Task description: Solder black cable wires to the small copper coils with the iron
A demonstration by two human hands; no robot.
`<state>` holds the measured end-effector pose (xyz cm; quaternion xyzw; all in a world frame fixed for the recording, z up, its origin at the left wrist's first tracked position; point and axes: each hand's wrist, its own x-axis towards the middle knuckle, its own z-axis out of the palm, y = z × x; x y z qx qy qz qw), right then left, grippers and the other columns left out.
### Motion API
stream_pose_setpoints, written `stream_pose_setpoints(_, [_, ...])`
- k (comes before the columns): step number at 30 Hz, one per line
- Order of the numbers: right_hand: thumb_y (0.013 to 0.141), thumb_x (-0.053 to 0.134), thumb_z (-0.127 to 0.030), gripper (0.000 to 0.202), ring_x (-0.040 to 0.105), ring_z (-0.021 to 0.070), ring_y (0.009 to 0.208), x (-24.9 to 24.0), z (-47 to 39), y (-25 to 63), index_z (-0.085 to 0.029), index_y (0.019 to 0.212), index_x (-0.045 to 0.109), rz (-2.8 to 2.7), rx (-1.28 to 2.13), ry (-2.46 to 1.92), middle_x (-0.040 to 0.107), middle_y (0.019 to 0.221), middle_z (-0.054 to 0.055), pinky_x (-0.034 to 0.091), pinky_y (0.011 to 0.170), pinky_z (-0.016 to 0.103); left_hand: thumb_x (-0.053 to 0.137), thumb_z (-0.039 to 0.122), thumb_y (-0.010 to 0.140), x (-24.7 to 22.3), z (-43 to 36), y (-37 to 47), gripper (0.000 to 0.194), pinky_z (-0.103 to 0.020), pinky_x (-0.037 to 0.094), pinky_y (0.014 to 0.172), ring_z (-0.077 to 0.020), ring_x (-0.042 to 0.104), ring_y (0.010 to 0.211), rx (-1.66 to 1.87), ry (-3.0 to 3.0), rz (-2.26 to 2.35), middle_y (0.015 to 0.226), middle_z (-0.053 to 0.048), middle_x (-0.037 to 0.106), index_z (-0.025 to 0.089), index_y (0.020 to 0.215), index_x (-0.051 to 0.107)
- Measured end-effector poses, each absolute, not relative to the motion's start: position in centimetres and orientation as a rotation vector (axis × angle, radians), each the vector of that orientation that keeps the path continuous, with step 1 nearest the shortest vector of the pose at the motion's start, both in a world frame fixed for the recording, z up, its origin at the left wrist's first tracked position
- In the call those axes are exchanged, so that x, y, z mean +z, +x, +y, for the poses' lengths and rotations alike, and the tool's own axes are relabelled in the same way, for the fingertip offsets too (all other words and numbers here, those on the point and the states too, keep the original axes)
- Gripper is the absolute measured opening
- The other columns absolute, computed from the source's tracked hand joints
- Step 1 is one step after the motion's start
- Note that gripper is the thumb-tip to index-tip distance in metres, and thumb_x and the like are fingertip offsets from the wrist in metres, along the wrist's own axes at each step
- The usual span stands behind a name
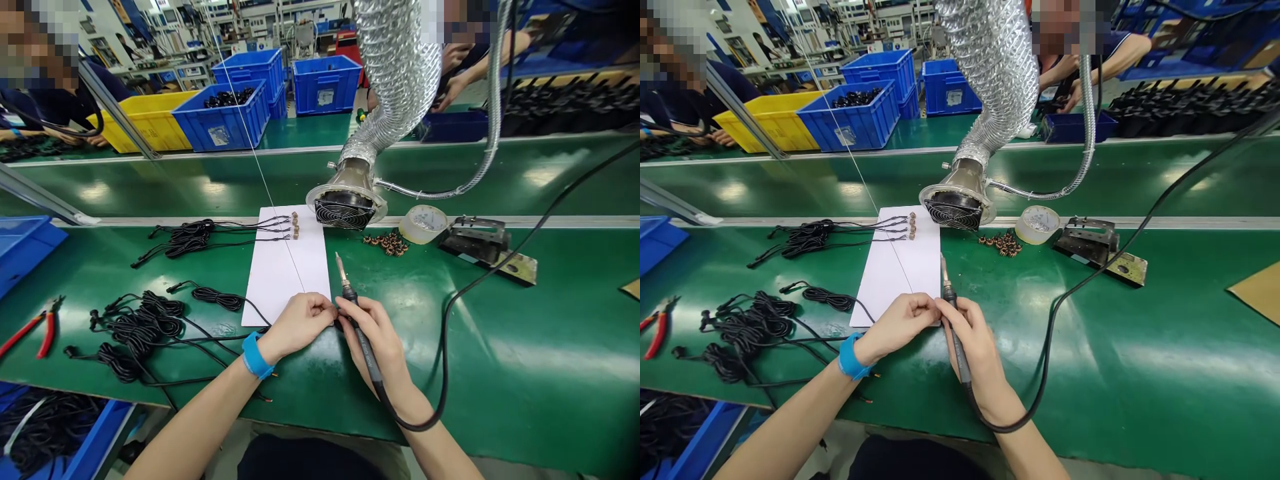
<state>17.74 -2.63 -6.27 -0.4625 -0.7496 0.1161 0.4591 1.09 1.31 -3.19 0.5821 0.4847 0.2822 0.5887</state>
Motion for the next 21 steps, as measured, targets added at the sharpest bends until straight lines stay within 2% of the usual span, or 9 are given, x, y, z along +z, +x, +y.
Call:
stream_pose_setpoints(4, [0.095,0.048,-0.008,0.047,0.065,0.0130,0.096,-6.4,-2.6,17.7,-0.029,0.137,0.054,-1.866,0.262,-1.115,0.055,0.114,0.007,0.056,0.086,0.025,0.057,0.029,0.087,-2.8,1.2,0.9,0.021,-0.025,0.049,0.071,-0.0168,0.063,0.078,0.630,1.400,1.129,0.083,-0.007,0.069,0.011,0.088,0.069])
stream_pose_setpoints(10, [0.093,0.052,-0.008,0.042,0.064,0.0116,0.089,-6.4,-2.9,17.8,-0.027,0.130,0.058,-1.788,0.264,-1.142,0.054,0.109,0.005,0.055,0.082,0.024,0.057,0.034,0.088,-2.2,0.9,0.7,0.023,-0.022,0.046,0.053,-0.0098,0.055,0.057,0.566,1.478,1.153,0.083,-0.003,0.061,0.014,0.083,0.066])
stream_pose_setpoints(15, [0.092,0.054,-0.008,0.041,0.063,0.0111,0.086,-6.2,-3.5,17.6,-0.026,0.128,0.058,-1.706,0.300,-1.167,0.054,0.105,0.004,0.054,0.081,0.024,0.057,0.035,0.088,-2.2,0.9,1.0,0.021,-0.022,0.047,0.053,-0.0104,0.053,0.052,0.508,1.302,1.112,0.058,0.003,0.053,0.014,0.082,0.060])
stream_pose_setpoints(21, [0.092,0.055,-0.010,0.039,0.064,0.0111,0.083,-6.3,-3.8,17.2,-0.026,0.127,0.059,-1.699,0.289,-1.174,0.056,0.104,0.004,0.055,0.077,0.024,0.061,0.044,0.088,-2.9,1.1,1.1,0.033,-0.022,0.045,0.054,-0.0099,0.055,0.050,0.536,1.182,1.074,0.057,0.001,0.058,0.011,0.084,0.062])
